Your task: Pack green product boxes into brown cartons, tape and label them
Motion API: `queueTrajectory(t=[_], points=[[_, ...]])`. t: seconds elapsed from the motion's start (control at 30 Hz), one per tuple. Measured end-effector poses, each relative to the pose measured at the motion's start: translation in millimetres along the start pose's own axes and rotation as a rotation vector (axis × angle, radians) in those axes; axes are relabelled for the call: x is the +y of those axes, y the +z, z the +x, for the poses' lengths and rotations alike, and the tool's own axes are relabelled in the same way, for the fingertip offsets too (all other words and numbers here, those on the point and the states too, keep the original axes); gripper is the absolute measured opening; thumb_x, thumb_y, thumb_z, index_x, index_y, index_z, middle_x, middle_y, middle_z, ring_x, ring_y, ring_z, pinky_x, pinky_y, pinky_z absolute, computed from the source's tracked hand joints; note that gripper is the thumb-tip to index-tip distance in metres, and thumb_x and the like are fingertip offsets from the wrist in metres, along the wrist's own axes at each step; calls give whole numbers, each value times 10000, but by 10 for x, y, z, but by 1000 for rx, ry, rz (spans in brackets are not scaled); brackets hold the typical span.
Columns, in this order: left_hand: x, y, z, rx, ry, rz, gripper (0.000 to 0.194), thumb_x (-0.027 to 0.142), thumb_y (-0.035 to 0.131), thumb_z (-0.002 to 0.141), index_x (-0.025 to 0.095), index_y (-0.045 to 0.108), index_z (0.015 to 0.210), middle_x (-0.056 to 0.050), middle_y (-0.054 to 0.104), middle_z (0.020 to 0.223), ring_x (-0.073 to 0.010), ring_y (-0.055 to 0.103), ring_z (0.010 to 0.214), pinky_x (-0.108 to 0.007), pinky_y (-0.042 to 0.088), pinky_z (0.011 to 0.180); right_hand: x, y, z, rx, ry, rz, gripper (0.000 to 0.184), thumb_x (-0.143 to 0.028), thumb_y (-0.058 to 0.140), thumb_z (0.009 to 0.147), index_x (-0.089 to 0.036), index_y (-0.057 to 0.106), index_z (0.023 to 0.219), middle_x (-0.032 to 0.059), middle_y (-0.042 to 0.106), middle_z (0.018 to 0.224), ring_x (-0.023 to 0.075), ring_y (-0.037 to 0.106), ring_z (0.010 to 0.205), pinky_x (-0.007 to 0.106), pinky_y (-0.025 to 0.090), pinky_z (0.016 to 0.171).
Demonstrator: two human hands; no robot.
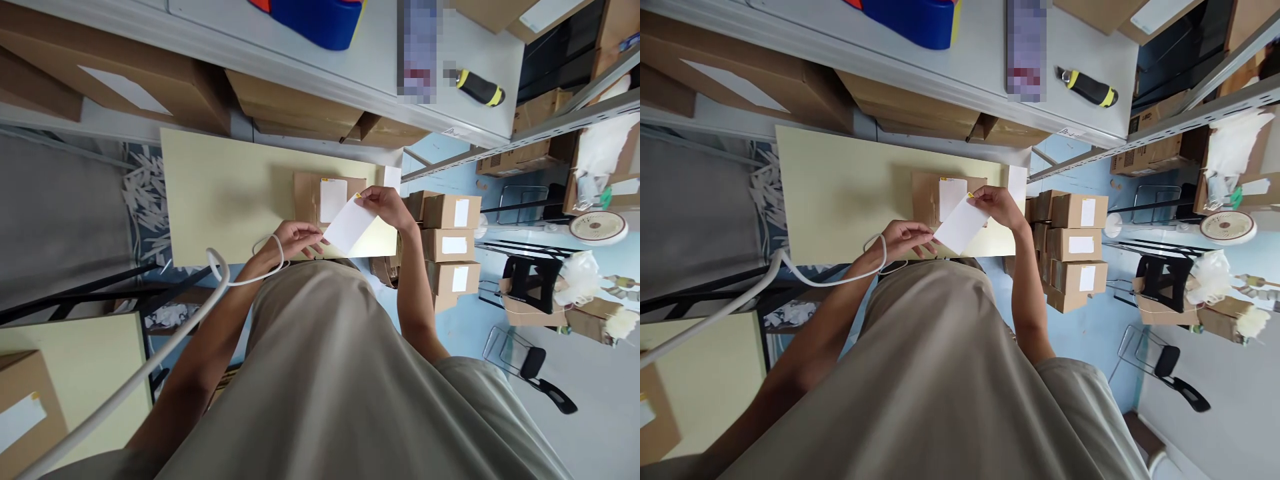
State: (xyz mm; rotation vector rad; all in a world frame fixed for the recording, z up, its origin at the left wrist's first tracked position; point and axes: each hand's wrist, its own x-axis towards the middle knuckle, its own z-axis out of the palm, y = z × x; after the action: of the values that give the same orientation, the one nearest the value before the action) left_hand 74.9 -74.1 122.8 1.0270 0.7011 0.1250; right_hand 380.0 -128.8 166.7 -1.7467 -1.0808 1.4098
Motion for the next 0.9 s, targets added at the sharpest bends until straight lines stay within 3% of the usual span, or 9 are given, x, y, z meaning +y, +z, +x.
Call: queueTrajectory(t=[0.2,0.37,0.53,0.7,0.9], points=[[7,-61,-4,-6,3,-1,630,731,902,749,158,746,960,-172,850,1057,-279,838,840,-345,671,637,-60,47,-14,22,14,-4,619,-781,890,763,-212,727,947,52,775,898,190,674,776,315,579,649],[-4,-128,-20,-7,19,2,634,750,882,760,166,733,957,-165,847,1050,-285,835,868,-346,662,647,-71,161,49,64,2,-107,491,-669,858,873,-204,723,955,76,779,958,219,710,890,345,615,772],[-25,-174,-41,45,86,-5,600,734,857,800,174,724,968,-142,839,1016,-288,830,918,-342,652,685,-193,566,-60,293,-45,-467,275,-459,792,987,-189,768,1033,136,768,1152,262,733,1021,417,609,948],[-65,-208,-84,112,171,16,528,696,834,827,184,731,906,-107,809,903,-259,812,895,-303,628,657,-387,1051,-449,89,-110,-284,376,-597,752,1010,-227,810,970,78,790,1020,210,729,870,354,610,800],[-141,-262,-145,146,246,108,372,563,809,857,195,768,893,-74,786,869,-209,772,826,-278,623,642,-403,1380,-494,168,-38,-223,458,-688,828,916,-230,810,910,72,795,993,194,712,805,348,590,748]])
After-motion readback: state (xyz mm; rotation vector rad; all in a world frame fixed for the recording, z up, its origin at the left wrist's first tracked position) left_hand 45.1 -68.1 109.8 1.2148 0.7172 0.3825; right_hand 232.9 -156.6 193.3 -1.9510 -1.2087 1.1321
